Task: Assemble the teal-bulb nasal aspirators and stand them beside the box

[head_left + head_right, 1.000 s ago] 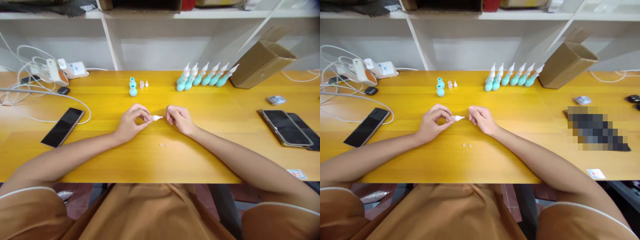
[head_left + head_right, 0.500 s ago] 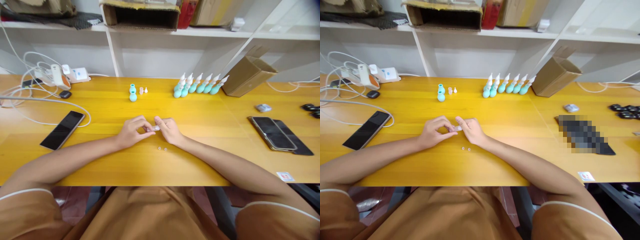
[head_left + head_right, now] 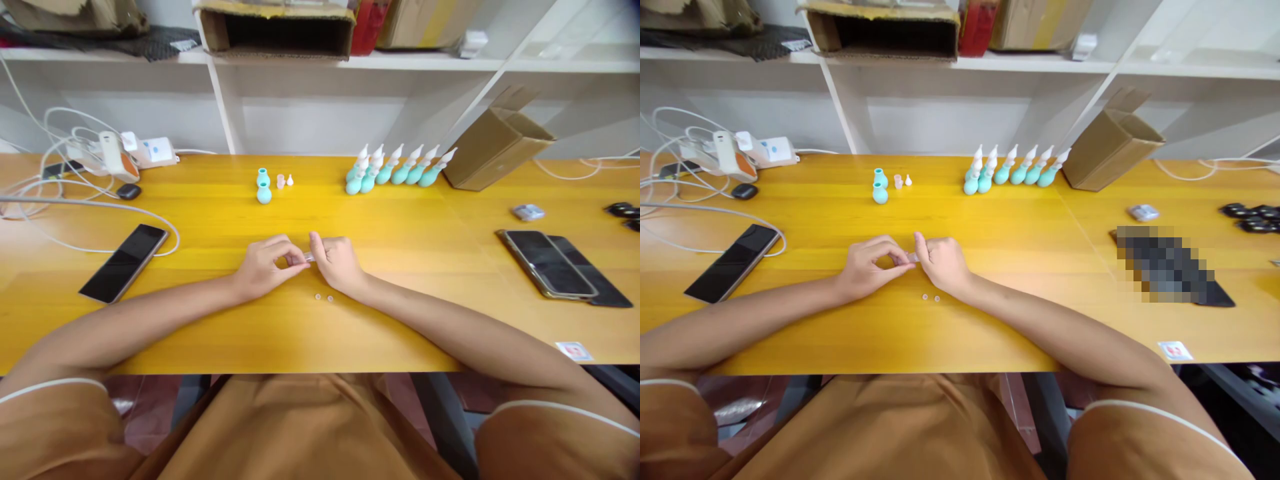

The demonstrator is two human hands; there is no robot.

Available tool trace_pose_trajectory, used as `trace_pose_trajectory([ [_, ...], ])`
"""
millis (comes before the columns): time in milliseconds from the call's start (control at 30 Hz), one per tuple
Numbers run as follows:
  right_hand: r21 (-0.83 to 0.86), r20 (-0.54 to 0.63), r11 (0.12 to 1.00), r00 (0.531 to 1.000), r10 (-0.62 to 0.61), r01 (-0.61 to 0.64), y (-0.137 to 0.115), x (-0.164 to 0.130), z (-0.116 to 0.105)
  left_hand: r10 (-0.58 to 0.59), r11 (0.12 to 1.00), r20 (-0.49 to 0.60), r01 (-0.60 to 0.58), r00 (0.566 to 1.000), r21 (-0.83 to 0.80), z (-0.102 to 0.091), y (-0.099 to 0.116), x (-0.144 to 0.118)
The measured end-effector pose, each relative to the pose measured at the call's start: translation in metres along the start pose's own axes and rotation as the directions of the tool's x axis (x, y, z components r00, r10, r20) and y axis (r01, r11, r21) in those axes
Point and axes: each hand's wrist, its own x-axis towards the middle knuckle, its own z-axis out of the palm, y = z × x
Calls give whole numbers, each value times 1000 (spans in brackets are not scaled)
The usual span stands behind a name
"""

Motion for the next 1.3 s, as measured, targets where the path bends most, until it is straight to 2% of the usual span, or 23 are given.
trace_pose_trajectory([
  [167, 166, 53, 970, 984, 173, -179, 6, 4, -5, -51, 990, 5, 51, 999, -133, -4, 1, 9],
  [233, 235, 46, 942, 970, 237, -241, 11, 6, -8, -41, 992, -46, 35, 998, -120, -13, -7, 18],
  [300, 302, 25, 911, 958, 287, -281, 16, 9, -12, -35, 999, -161, 34, 986, -9, -26, -25, 30],
  [367, 365, 15, 879, 946, 323, -306, 19, 12, -14, -155, 984, -308, 174, 939, 36, -40, -49, 45],
  [433, 413, 18, 849, 935, 355, -330, 21, 14, -15, -390, 910, -394, 414, 832, -27, -51, -74, 62],
  [467, 433, 22, 835, 930, 368, -341, 21, 15, -15, -488, 857, -398, 513, 777, -48, -55, -84, 70],
  [500, 451, 25, 822, 925, 379, -349, 20, 16, -16, -544, 815, -372, 580, 752, -18, -57, -92, 77],
  [567, 484, 21, 798, 916, 401, -360, 19, 17, -16, -593, 759, -323, 646, 737, 83, -58, -101, 88],
  [700, 546, 18, 748, 898, 440, -377, 19, 18, -15, -578, 745, -286, 637, 764, 197, -53, -104, 96],
  [800, 570, 31, 734, 902, 430, -369, 22, 19, -14, -542, 756, -284, 606, 791, 247, -51, -106, 96],
  [900, 584, 26, 729, 906, 422, -356, 24, 20, -13, -532, 785, -284, 591, 797, 185, -49, -103, 91],
  [1000, 591, 19, 727, 907, 422, -350, 25, 21, -13, -523, 820, -238, 560, 818, 121, -43, -84, 74],
  [1067, 581, 23, 735, 910, 415, -349, 25, 21, -13, -511, 852, -96, 518, 854, 72, -36, -63, 57],
  [1167, 526, 13, 789, 931, 366, -318, 24, 20, -13, -462, 877, 150, 475, 874, -69, -25, -31, 28],
  [1233, 466, 4, 843, 954, 300, -268, 21, 17, -14, -385, 906, 222, 413, 896, -96, -20, -16, 14],
  [1300, 416, 11, 882, 971, 239, -221, 18, 15, -15, -316, 939, 234, 338, 919, -59, -18, -9, 5],
])
